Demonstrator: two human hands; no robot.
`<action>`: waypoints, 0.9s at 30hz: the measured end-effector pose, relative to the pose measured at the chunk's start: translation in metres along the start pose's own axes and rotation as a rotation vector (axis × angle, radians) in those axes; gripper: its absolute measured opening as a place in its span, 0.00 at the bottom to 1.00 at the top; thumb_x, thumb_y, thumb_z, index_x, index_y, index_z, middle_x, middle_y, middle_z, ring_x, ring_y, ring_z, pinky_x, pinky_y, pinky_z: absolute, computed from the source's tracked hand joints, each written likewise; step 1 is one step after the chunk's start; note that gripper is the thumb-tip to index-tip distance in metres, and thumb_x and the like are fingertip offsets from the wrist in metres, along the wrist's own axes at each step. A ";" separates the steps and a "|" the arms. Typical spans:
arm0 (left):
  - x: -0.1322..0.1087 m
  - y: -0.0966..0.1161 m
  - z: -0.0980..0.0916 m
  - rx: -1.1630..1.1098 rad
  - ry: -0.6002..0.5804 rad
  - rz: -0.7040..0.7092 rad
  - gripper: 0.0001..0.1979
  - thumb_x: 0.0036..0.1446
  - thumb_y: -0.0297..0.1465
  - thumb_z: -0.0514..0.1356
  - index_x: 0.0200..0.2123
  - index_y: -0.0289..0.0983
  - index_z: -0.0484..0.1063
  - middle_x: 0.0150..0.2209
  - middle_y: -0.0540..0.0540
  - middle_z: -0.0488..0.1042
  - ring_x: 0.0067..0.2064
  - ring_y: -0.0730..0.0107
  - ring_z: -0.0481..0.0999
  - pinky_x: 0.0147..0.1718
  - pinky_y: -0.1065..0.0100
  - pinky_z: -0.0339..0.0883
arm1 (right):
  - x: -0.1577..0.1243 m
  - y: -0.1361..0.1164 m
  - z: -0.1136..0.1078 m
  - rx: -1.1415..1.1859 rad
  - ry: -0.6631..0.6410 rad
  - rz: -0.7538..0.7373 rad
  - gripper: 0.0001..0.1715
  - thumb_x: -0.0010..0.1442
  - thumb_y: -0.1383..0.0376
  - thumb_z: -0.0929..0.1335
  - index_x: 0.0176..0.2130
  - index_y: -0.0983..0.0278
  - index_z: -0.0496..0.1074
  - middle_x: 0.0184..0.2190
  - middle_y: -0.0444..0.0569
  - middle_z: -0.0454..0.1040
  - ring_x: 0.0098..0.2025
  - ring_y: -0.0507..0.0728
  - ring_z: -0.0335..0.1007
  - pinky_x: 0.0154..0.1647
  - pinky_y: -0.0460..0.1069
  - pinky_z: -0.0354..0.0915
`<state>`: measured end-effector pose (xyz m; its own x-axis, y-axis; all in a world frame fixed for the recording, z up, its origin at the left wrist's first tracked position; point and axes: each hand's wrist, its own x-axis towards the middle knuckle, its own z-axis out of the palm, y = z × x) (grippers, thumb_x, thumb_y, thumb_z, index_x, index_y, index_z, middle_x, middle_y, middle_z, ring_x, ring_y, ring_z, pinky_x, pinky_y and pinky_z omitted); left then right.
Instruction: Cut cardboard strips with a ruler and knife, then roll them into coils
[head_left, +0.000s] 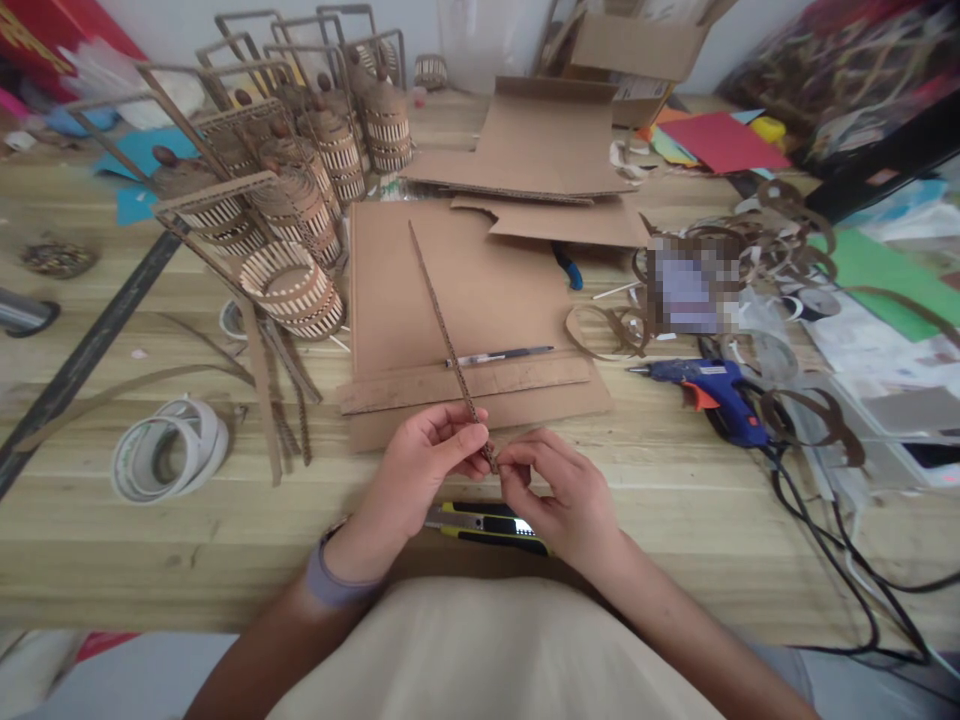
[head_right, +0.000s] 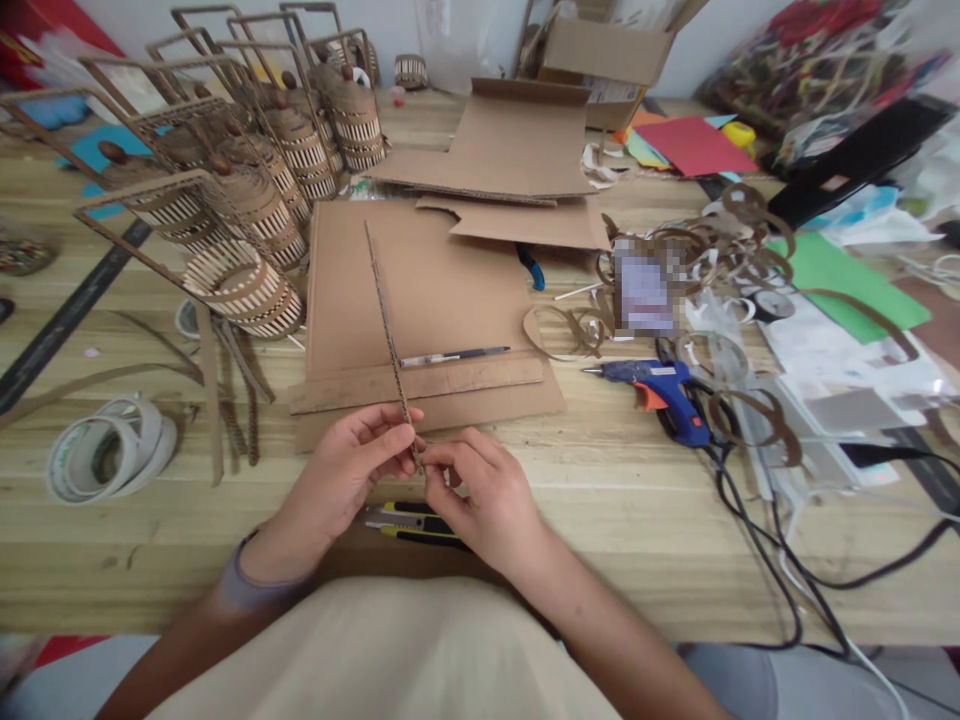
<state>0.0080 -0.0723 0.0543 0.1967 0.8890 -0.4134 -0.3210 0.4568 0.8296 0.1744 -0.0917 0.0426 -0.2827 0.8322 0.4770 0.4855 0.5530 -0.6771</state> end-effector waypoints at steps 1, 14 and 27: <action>0.000 0.000 0.000 0.013 0.012 0.018 0.16 0.46 0.36 0.71 0.37 0.33 0.75 0.26 0.51 0.75 0.24 0.77 0.74 0.26 0.74 0.70 | 0.001 -0.001 0.000 0.026 -0.004 0.034 0.10 0.59 0.74 0.65 0.33 0.61 0.71 0.27 0.42 0.73 0.27 0.50 0.69 0.26 0.45 0.65; -0.001 -0.003 0.003 0.224 0.116 0.145 0.12 0.51 0.35 0.67 0.37 0.34 0.74 0.25 0.53 0.73 0.25 0.74 0.76 0.26 0.72 0.71 | 0.004 0.002 0.001 0.179 -0.102 0.373 0.09 0.57 0.68 0.66 0.28 0.62 0.75 0.21 0.42 0.72 0.22 0.49 0.63 0.22 0.45 0.61; 0.001 -0.002 0.001 0.143 0.065 0.066 0.15 0.50 0.36 0.68 0.38 0.33 0.75 0.25 0.51 0.74 0.24 0.75 0.74 0.26 0.73 0.70 | 0.008 -0.002 -0.003 0.199 -0.162 0.304 0.11 0.58 0.71 0.64 0.25 0.61 0.68 0.21 0.40 0.67 0.23 0.48 0.61 0.23 0.43 0.59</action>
<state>0.0102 -0.0728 0.0528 0.1175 0.9193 -0.3756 -0.1954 0.3922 0.8989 0.1740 -0.0865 0.0495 -0.2856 0.9458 0.1547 0.4018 0.2647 -0.8766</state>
